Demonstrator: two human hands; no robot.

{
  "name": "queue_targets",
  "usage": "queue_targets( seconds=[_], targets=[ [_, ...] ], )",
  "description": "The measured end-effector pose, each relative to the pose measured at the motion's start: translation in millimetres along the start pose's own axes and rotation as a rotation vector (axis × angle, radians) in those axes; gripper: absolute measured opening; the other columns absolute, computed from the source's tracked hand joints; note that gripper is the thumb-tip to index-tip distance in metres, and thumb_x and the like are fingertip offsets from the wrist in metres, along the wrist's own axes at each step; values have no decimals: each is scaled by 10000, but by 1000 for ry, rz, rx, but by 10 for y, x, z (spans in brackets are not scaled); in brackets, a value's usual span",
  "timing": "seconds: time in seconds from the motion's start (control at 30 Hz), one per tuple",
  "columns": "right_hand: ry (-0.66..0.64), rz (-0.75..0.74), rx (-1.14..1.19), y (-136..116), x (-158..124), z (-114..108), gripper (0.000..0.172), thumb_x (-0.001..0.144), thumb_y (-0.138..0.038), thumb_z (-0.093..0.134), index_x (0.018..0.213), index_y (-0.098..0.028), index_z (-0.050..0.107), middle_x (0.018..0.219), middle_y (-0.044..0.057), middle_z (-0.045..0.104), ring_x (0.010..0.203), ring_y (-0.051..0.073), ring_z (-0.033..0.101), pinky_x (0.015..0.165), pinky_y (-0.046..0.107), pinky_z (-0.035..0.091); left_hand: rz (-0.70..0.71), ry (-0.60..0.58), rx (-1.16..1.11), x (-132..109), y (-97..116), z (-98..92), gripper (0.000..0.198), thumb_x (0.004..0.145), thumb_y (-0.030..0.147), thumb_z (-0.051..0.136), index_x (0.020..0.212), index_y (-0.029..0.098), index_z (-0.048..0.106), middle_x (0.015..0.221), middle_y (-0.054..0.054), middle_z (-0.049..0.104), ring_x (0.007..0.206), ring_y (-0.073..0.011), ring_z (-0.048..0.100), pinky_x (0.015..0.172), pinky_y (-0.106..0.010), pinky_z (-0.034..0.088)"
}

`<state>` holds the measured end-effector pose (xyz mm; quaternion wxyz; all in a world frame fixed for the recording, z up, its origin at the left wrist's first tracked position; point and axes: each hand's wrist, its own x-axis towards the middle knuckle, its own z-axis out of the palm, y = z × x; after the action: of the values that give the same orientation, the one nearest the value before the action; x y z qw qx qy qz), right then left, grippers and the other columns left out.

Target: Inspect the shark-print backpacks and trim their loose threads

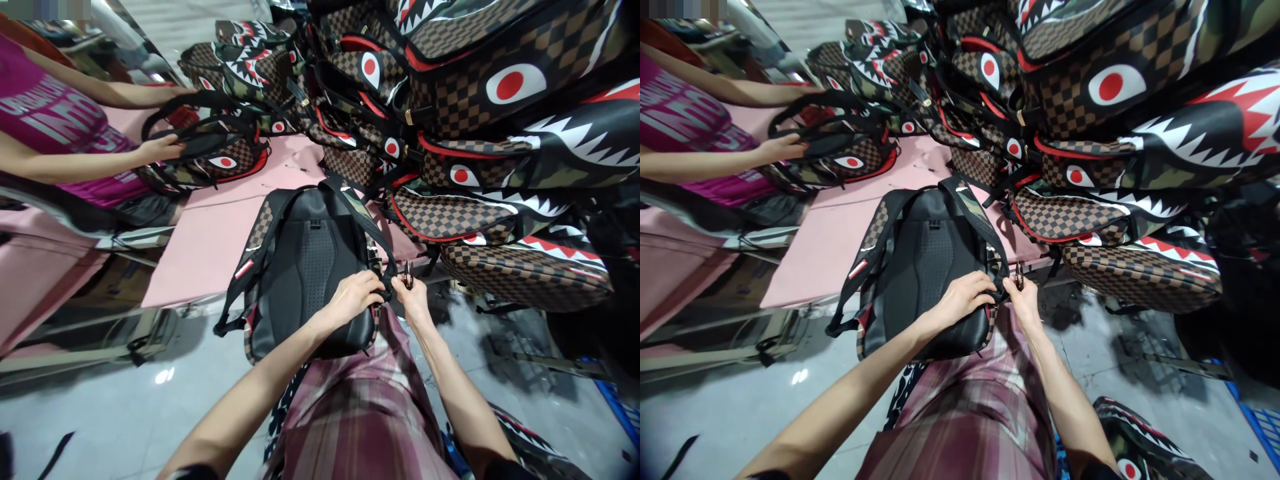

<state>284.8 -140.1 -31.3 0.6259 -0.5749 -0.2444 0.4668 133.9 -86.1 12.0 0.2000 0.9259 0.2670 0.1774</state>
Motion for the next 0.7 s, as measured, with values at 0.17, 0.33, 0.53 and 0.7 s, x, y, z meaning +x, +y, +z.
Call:
queue_targets(
  seconds=[0.17, 0.33, 0.53, 0.7],
  targets=[
    [19, 40, 49, 13, -26, 36, 306, 580, -377, 718, 622, -167, 499, 502, -83, 354, 437, 46, 243, 415, 210, 208, 30, 64, 73, -165, -27, 106, 83, 839, 221, 526, 803, 176, 585, 777, -9, 603, 711, -122, 554, 637, -228, 420],
    [63, 108, 115, 76, -63, 116, 346, 570, -427, 710, 617, -184, 468, 466, -106, 276, 405, 41, 180, 390, 212, 159, -16, 485, 67, -323, -14, 399, 154, 812, 105, 479, 695, 161, 560, 693, -3, 612, 597, -87, 554, 569, -205, 406],
    [90, -35, -250, -18, -210, 80, 334, 624, -455, 669, 565, -175, 496, 490, -72, 395, 458, 65, 301, 462, 220, 250, -7, 624, 72, -361, 47, 572, 170, 790, 99, 502, 638, 157, 551, 647, -8, 596, 568, -85, 547, 550, -207, 401],
    [-7, -85, -567, -69, -381, 62, 345, 641, -447, 657, 484, -169, 526, 469, -35, 484, 484, 98, 393, 493, 237, 267, 19, 527, 164, -400, 37, 519, 189, 817, 131, 480, 665, 173, 584, 700, -25, 637, 577, -100, 545, 571, -239, 390]
  ],
)
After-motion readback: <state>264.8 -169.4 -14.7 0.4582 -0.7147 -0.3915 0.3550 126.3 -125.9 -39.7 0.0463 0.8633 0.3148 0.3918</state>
